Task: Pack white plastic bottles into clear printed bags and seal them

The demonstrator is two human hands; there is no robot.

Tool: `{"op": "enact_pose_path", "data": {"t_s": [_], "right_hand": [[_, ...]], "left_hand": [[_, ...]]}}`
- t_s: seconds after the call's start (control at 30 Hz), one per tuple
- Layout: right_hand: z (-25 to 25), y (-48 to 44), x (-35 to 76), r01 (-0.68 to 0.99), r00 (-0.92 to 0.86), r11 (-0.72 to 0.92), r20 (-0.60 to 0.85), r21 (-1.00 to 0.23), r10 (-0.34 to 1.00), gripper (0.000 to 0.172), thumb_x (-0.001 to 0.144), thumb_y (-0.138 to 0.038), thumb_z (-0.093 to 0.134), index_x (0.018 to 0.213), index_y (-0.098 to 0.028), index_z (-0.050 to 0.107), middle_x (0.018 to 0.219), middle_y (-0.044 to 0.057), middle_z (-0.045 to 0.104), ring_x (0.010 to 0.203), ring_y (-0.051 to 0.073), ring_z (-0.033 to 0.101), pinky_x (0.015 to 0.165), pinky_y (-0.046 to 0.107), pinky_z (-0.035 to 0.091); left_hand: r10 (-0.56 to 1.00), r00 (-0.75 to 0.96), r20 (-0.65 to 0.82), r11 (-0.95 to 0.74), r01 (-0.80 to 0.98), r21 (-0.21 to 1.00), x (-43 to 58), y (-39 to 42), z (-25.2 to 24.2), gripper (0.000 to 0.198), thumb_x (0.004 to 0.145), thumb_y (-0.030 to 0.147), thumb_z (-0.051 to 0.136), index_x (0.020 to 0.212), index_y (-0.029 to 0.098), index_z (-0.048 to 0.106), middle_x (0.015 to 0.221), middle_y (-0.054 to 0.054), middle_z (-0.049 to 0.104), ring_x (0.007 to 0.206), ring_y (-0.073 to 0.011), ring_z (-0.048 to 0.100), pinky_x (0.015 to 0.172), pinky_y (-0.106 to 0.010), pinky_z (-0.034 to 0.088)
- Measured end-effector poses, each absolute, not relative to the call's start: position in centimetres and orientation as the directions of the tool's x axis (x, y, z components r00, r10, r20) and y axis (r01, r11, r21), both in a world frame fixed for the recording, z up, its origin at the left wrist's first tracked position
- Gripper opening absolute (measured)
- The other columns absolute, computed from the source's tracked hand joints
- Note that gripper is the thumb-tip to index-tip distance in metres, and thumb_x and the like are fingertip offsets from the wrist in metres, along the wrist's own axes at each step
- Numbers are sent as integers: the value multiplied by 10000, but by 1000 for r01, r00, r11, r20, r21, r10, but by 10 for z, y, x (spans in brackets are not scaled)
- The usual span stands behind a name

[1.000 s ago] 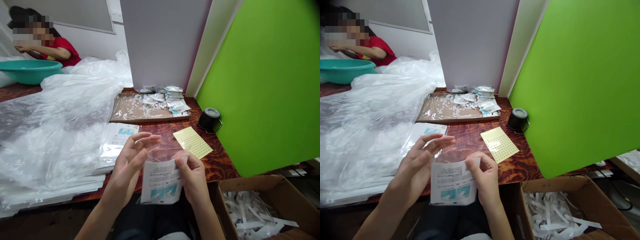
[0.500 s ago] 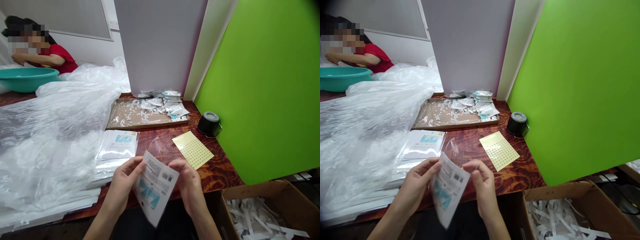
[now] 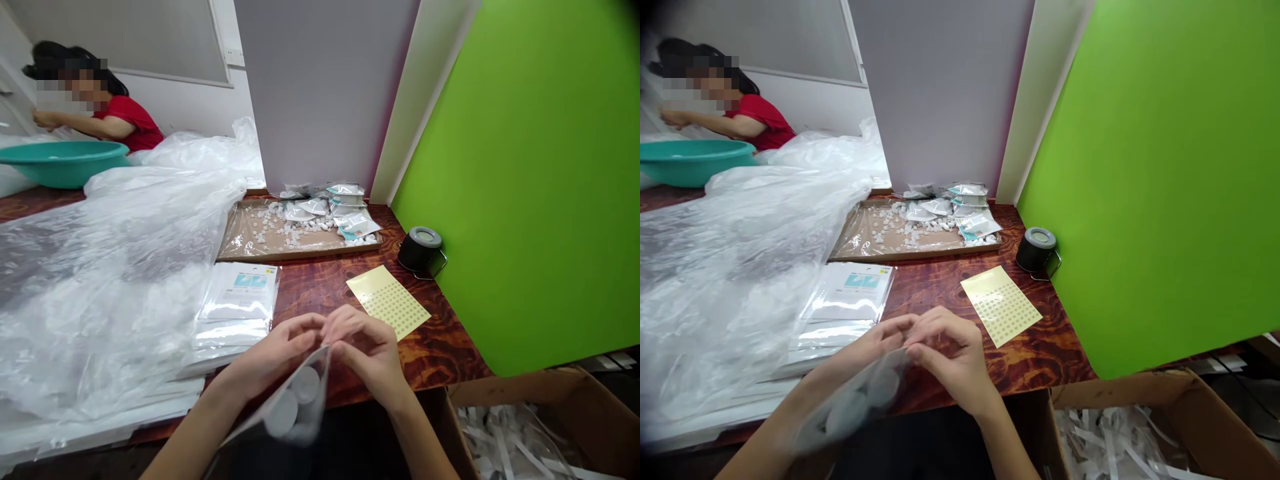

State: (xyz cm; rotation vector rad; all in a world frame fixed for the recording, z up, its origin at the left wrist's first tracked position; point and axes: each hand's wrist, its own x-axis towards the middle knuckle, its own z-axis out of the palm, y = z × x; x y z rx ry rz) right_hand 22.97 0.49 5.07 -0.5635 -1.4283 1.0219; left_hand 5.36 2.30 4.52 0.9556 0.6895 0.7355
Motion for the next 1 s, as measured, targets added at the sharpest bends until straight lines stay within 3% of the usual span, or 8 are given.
{"op": "enact_pose_path", "data": {"t_s": [0.07, 0.13, 0.27, 0.37, 0.5, 0.67, 0.83, 1.0], "right_hand": [[51, 5, 227, -175, -29, 418, 429, -892, 903, 55, 836, -251, 698, 788, -226, 710, 724, 10, 645, 694, 149, 581, 661, 279, 488], [51, 6, 223, -128, 78, 346, 338, -930, 938, 106, 827, -267, 700, 738, -211, 689, 694, -5, 606, 645, 126, 545, 576, 233, 451], [48, 7, 209, -177, 152, 198, 172, -964, 973, 193, 815, -358, 692, 720, -191, 673, 654, -12, 582, 580, 118, 530, 473, 206, 408], [42, 8, 199, -211, 196, 154, 112, -965, 974, 232, 819, -408, 678, 788, -178, 695, 681, 7, 631, 616, 125, 558, 528, 207, 437], [36, 8, 194, -268, 307, 185, 98, -945, 947, 248, 760, -408, 736, 800, -172, 672, 673, 3, 635, 628, 129, 573, 556, 205, 459], [28, 3, 194, -256, 358, 212, 111, -943, 927, 269, 801, -432, 697, 773, -164, 692, 688, 23, 650, 628, 138, 571, 555, 219, 464], [23, 3, 192, -205, 425, 261, 155, -943, 892, 243, 839, -412, 667, 822, -173, 707, 726, 24, 667, 685, 145, 598, 620, 225, 486], [25, 2, 191, -143, 435, 244, 161, -959, 886, 241, 836, -402, 668, 800, -165, 700, 710, 28, 675, 668, 146, 614, 602, 222, 508]], "left_hand": [[919, 377, -119, 273, -388, 880, 45, 14, 53, 484, 771, 622, 636, 1004, 208, 728, 1030, -84, 715, 919, -226, 661, 805, -316, 528], [975, 209, -75, 155, -401, 903, 36, 5, 58, 619, 752, 729, 553, 970, 184, 750, 992, -118, 731, 919, -283, 669, 785, -358, 550], [985, -169, 15, -38, -135, 990, 38, -7, 51, 437, 586, 511, 831, 866, 181, 765, 867, -74, 746, 812, -249, 685, 677, -258, 557], [943, -331, -7, -64, -201, 977, 49, -6, 42, 398, 549, 473, 860, 801, 180, 762, 818, -51, 748, 744, -208, 683, 626, -218, 553], [891, -446, -91, -77, -344, 936, 58, -3, 46, 422, 513, 504, 866, 757, 175, 764, 797, -39, 750, 686, -159, 658, 569, -170, 535], [845, -522, -117, -87, -350, 933, 58, -4, 49, 331, 520, 398, 886, 743, 194, 752, 753, 4, 737, 695, -132, 639, 589, -155, 526], [838, -546, 8, -95, -132, 987, 59, -5, 37, 260, 692, 405, 781, 831, 192, 726, 812, -2, 728, 743, -163, 644, 633, -212, 526], [858, -501, 112, -105, 43, 994, 65, -8, 37, 217, 800, 420, 668, 780, 205, 678, 782, 14, 694, 722, -149, 628, 631, -196, 495]]}}
